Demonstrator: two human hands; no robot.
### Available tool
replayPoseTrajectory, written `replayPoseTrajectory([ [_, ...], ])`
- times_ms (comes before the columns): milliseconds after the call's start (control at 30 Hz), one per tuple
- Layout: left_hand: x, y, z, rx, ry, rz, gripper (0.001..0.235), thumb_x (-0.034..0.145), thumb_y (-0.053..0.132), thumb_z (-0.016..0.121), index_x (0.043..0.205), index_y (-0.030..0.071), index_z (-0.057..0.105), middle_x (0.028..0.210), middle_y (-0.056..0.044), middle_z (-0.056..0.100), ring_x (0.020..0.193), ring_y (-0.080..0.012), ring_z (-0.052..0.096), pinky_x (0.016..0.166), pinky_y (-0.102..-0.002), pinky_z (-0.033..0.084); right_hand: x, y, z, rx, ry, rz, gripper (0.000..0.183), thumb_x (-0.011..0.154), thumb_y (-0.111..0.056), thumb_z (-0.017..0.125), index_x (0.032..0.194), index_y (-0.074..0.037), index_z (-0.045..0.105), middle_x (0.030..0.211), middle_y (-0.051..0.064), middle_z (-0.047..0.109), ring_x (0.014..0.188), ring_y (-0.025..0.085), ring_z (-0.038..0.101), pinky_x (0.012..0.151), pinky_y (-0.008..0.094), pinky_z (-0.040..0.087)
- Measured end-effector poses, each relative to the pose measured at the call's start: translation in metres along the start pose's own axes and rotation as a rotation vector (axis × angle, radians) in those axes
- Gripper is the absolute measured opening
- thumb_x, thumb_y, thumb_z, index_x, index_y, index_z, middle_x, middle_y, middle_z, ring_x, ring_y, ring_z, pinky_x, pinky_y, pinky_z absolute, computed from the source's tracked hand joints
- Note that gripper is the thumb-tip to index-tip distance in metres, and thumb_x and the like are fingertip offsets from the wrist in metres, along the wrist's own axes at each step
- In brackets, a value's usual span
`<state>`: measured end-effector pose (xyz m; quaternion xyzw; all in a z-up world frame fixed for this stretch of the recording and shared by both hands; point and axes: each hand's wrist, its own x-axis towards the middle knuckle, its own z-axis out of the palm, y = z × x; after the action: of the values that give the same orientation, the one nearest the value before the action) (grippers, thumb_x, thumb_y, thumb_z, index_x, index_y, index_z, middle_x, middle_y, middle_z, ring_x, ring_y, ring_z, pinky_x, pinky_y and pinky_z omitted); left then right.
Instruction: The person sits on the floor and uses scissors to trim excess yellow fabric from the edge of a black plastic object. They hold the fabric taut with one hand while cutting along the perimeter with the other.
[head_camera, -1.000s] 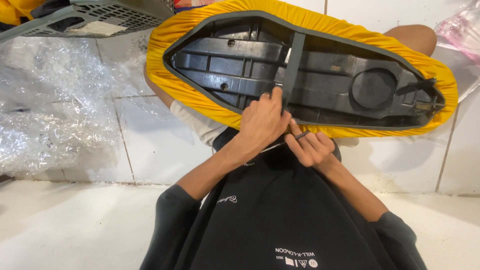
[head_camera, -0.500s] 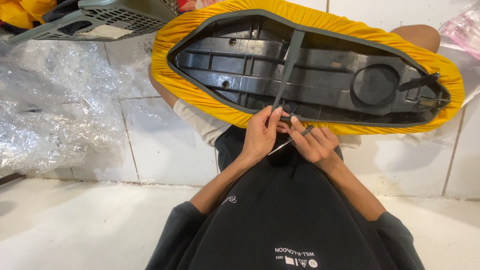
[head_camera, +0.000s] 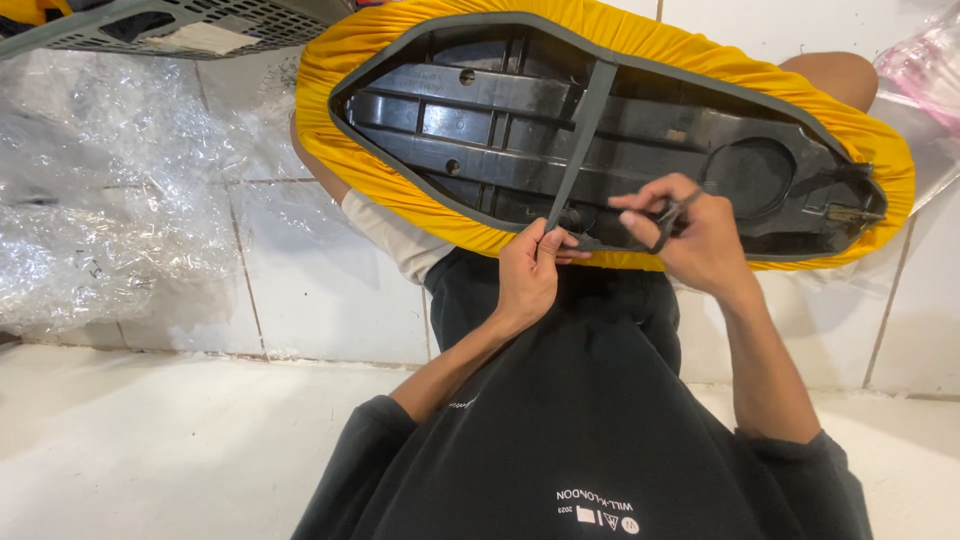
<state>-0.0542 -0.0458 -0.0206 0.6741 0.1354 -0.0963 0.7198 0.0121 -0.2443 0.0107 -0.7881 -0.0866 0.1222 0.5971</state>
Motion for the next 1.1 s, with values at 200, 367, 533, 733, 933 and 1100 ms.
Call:
replayPoseTrajectory([
  [200, -0.001, -0.004, -0.007, -0.052, -0.084, 0.011, 0.035, 0.113, 0.026, 0.043, 0.092, 0.008, 0.064, 0.087, -0.01, 0.077, 0.084, -0.0188, 0.078, 0.075, -0.025, 0.06, 0.029, -0.032, 0.001, -0.052, -0.444, 0.172, 0.025, 0.087, -0.012, 0.075, 0.107, 0.0, 0.065, 0.093, 0.026, 0.077, 0.08, 0.036, 0.075, 0.071, 0.044, 0.052],
  [367, 0.0, -0.007, -0.009, -0.093, -0.07, 0.016, 0.036, 0.113, 0.027, 0.043, 0.088, 0.009, 0.062, 0.08, -0.007, 0.075, 0.077, -0.0161, 0.077, 0.07, -0.022, 0.059, 0.022, -0.01, 0.0, 0.135, -0.275, 0.187, 0.025, 0.08, -0.009, 0.085, 0.1, -0.003, 0.072, 0.083, 0.013, 0.077, 0.076, 0.016, 0.07, 0.07, 0.026, 0.046],
  [533, 0.0, -0.012, -0.008, -0.111, -0.063, 0.018, 0.036, 0.112, 0.027, 0.045, 0.086, 0.009, 0.063, 0.08, -0.007, 0.075, 0.075, -0.0152, 0.077, 0.067, -0.022, 0.06, 0.017, -0.017, -0.004, 0.203, -0.195, 0.192, 0.028, 0.079, -0.008, 0.085, 0.101, 0.001, 0.071, 0.081, 0.015, 0.075, 0.073, 0.019, 0.071, 0.07, 0.026, 0.044],
  [733, 0.0, -0.014, -0.008, -0.097, -0.062, 0.012, 0.037, 0.112, 0.027, 0.046, 0.085, 0.007, 0.062, 0.078, -0.008, 0.073, 0.073, -0.0154, 0.076, 0.065, -0.022, 0.06, 0.015, -0.031, -0.011, 0.126, -0.134, 0.147, 0.024, 0.081, -0.004, 0.084, 0.101, 0.001, 0.072, 0.079, 0.016, 0.073, 0.068, 0.022, 0.067, 0.066, 0.029, 0.041],
  [933, 0.003, -0.01, -0.008, -0.128, -0.06, -0.004, 0.039, 0.111, 0.03, 0.047, 0.083, 0.008, 0.064, 0.076, -0.007, 0.072, 0.072, -0.0161, 0.077, 0.064, -0.023, 0.06, 0.021, -0.042, -0.007, 0.101, -0.095, 0.116, 0.024, 0.081, -0.005, 0.085, 0.101, 0.001, 0.072, 0.079, 0.015, 0.073, 0.07, 0.02, 0.067, 0.069, 0.028, 0.043],
  [1100, 0.003, -0.007, -0.009, -0.141, -0.067, -0.038, 0.039, 0.111, 0.028, 0.049, 0.081, 0.007, 0.064, 0.074, -0.007, 0.072, 0.072, -0.0159, 0.077, 0.063, -0.021, 0.059, 0.025, -0.037, -0.002, 0.152, -0.035, 0.08, 0.022, 0.085, -0.003, 0.084, 0.102, 0.0, 0.07, 0.083, 0.014, 0.072, 0.076, 0.02, 0.071, 0.075, 0.027, 0.049],
])
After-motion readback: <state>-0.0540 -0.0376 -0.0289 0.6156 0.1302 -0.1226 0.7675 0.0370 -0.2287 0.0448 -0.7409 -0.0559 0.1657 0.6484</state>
